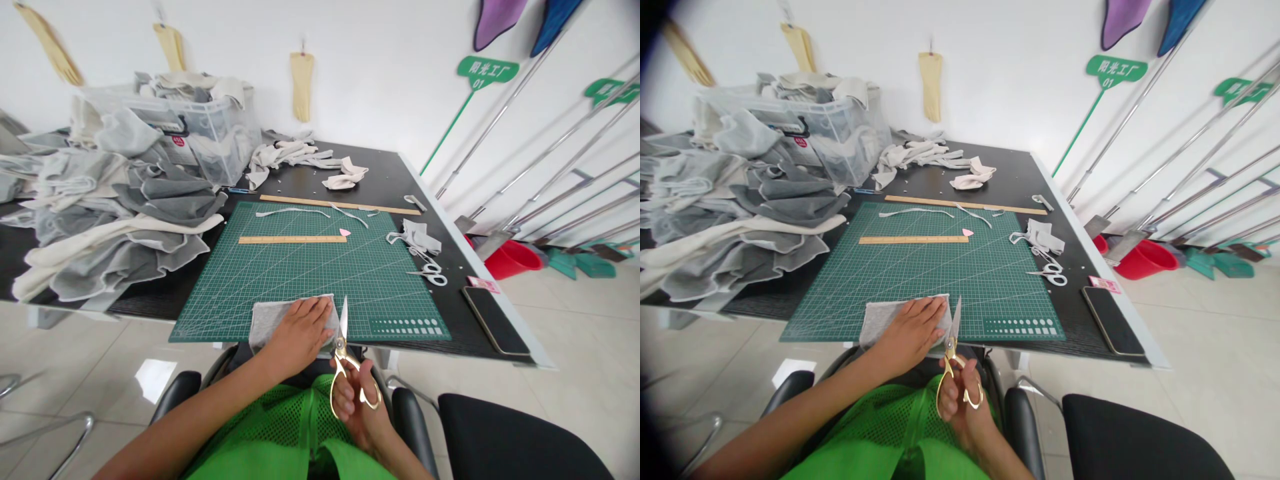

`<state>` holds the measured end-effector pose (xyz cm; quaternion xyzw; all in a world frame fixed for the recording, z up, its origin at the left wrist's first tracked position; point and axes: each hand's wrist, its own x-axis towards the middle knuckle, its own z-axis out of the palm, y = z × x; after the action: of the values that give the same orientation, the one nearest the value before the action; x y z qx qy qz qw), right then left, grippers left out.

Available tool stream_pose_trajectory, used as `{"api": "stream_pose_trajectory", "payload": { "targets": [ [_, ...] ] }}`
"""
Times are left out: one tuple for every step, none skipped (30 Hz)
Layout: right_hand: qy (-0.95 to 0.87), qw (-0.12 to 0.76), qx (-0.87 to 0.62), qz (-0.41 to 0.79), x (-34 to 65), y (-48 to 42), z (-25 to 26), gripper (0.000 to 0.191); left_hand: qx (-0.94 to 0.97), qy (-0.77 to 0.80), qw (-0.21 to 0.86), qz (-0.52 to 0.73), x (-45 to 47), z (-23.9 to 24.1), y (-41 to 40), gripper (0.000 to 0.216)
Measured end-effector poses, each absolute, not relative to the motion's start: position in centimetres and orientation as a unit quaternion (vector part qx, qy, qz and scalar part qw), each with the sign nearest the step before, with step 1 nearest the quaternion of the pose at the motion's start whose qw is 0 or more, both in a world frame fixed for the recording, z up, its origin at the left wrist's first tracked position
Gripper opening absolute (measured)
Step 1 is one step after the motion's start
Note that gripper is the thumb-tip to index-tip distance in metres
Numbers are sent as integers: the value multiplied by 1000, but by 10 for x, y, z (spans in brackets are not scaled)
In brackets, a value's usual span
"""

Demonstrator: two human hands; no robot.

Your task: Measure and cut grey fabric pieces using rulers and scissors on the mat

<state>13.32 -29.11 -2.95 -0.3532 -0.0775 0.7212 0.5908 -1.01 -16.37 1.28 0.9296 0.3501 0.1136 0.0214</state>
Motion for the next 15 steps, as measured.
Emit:
{"api": "stream_pose_trajectory", "payload": {
  "targets": [
    [-80, 590, -356, 720, 134, -291, -29, 60, 930, 350, 24, 113, -10, 12, -164, 52],
    [-84, 588, -361, 719, 134, -291, -28, 59, 929, 351, 26, 113, -10, 12, -164, 52],
    [-90, 586, -367, 717, 135, -291, -27, 58, 928, 352, 29, 114, -10, 12, -164, 52],
    [-95, 583, -375, 715, 136, -292, -25, 58, 928, 353, 32, 115, -10, 12, -164, 52],
    [-100, 580, -381, 713, 136, -292, -24, 58, 927, 354, 34, 116, -10, 12, -164, 52],
    [-105, 576, -387, 712, 137, -293, -23, 58, 927, 354, 36, 116, -10, 12, -164, 52],
    [-108, 573, -392, 711, 138, -293, -22, 58, 927, 354, 38, 116, -10, 12, -164, 52],
    [-112, 571, -397, 710, 139, -294, -20, 58, 927, 354, 40, 116, -9, 13, -164, 52],
    [-114, 569, -402, 708, 140, -294, -19, 58, 927, 354, 41, 116, -9, 13, -164, 52],
    [-117, 567, -406, 707, 141, -294, -19, 57, 927, 354, 41, 116, -9, 13, -164, 52],
    [-118, 566, -410, 706, 143, -294, -18, 56, 927, 354, 41, 115, -9, 13, -164, 52],
    [-119, 563, -412, 706, 144, -294, -17, 56, 927, 353, 41, 115, -9, 13, -164, 52],
    [-119, 561, -414, 707, 144, -294, -16, 55, 928, 353, 41, 115, -9, 13, -164, 52],
    [-119, 559, -415, 708, 145, -294, -15, 55, 928, 353, 43, 115, -9, 13, -164, 52],
    [-119, 557, -416, 709, 146, -294, -15, 55, 928, 352, 44, 115, -9, 13, -164, 52]
  ]
}}
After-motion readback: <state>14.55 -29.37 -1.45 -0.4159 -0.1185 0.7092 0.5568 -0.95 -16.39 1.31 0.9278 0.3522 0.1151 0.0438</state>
